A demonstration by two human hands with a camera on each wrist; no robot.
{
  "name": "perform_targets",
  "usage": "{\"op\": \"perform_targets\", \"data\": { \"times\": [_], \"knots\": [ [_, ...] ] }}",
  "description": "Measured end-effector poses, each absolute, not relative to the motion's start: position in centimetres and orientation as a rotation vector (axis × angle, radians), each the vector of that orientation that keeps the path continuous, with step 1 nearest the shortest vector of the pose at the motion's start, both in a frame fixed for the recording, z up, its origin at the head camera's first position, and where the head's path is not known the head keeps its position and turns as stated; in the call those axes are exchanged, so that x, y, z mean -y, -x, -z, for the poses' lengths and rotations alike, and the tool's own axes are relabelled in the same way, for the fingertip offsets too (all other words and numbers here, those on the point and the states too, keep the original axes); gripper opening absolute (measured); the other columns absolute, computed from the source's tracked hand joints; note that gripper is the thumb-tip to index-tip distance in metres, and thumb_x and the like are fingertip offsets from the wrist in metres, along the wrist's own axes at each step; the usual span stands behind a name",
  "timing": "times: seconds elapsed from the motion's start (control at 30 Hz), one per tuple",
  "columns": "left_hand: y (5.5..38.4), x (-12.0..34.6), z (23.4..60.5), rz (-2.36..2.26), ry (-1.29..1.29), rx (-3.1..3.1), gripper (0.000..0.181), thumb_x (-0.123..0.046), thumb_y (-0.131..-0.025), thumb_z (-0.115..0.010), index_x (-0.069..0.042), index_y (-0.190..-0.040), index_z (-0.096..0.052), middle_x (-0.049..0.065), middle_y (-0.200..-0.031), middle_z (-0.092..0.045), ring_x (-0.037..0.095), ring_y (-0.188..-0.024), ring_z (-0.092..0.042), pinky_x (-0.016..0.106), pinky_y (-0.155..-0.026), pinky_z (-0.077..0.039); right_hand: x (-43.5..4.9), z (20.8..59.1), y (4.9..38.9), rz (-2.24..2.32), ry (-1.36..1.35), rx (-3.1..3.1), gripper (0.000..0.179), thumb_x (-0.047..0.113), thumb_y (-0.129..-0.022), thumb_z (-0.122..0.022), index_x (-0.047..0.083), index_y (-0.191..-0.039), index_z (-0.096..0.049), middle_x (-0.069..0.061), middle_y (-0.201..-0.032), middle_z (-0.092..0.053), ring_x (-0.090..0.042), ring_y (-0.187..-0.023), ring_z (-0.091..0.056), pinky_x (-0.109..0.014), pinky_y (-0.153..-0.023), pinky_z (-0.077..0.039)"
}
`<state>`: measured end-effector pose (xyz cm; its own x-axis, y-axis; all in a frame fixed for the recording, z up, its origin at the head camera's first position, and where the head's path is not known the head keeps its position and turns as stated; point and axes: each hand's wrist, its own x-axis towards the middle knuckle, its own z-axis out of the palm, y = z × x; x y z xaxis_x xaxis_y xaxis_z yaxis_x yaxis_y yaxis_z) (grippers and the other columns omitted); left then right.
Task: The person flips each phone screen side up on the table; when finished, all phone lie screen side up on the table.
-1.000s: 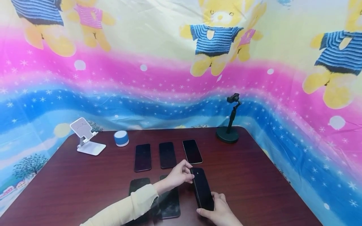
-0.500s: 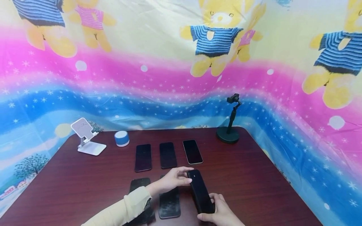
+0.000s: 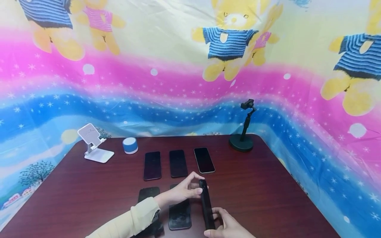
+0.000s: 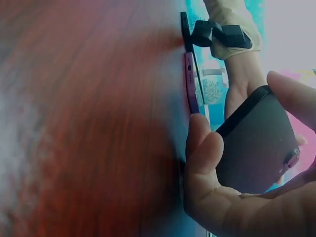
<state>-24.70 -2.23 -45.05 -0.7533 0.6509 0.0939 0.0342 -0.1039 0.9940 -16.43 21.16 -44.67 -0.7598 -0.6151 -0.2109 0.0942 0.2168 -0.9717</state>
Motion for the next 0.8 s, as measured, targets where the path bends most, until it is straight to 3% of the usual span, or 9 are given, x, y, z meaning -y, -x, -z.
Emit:
{"op": "perform_targets", "data": {
  "times": [0.27,0.4,0.53,0.63,0.8],
  "knots": [
    [24.4,1.9,45.0,-2.003,-0.671,-1.682,0.045,-0.024,-0.096,-0.059,-0.009,-0.131,-0.036,0.034,-0.13,-0.048,0.021,-0.1,-0.063,0.05,-0.088,-0.053,-21.3,43.3,17.7,1.459,0.499,-1.944,0.066,0.02,-0.092,-0.064,-0.016,-0.138,-0.033,-0.017,-0.12,-0.059,-0.022,-0.083,-0.068,-0.03,-0.074,-0.056],
    [24.1,1.6,44.9,-2.019,-0.631,-1.69,0.044,-0.026,-0.096,-0.059,-0.012,-0.131,-0.036,0.025,-0.122,-0.054,0.022,-0.093,-0.066,0.052,-0.083,-0.055,-21.5,42.4,18.3,1.389,0.57,-1.974,0.067,0.019,-0.089,-0.068,-0.015,-0.138,-0.037,-0.024,-0.122,-0.06,-0.024,-0.091,-0.069,-0.03,-0.078,-0.057],
    [23.8,1.2,44.8,-2.027,-0.589,-1.709,0.04,-0.024,-0.097,-0.057,-0.014,-0.13,-0.037,0.015,-0.118,-0.056,0.026,-0.092,-0.067,0.052,-0.078,-0.056,-21.4,41.9,18.9,1.407,0.686,-2.07,0.059,0.016,-0.09,-0.067,-0.016,-0.134,-0.043,-0.03,-0.122,-0.059,-0.015,-0.101,-0.067,-0.02,-0.08,-0.054],
    [23.6,0.9,44.6,-2.036,-0.575,-1.733,0.039,-0.022,-0.097,-0.057,-0.013,-0.129,-0.037,0.016,-0.117,-0.056,0.029,-0.094,-0.067,0.053,-0.077,-0.056,-21.1,41.7,19.3,1.461,0.659,-2.194,0.053,0.018,-0.09,-0.066,-0.015,-0.129,-0.05,-0.028,-0.118,-0.063,-0.01,-0.101,-0.067,-0.02,-0.079,-0.054],
    [23.3,0.2,44.3,-2.049,-0.553,-1.775,0.039,-0.021,-0.097,-0.057,-0.013,-0.129,-0.037,0.016,-0.113,-0.058,0.033,-0.095,-0.067,0.054,-0.075,-0.056,-20.3,41.2,19.4,1.562,0.45,-2.344,0.049,0.022,-0.089,-0.068,-0.012,-0.122,-0.059,-0.022,-0.108,-0.069,-0.017,-0.09,-0.071,-0.032,-0.074,-0.058]
  ]
}}
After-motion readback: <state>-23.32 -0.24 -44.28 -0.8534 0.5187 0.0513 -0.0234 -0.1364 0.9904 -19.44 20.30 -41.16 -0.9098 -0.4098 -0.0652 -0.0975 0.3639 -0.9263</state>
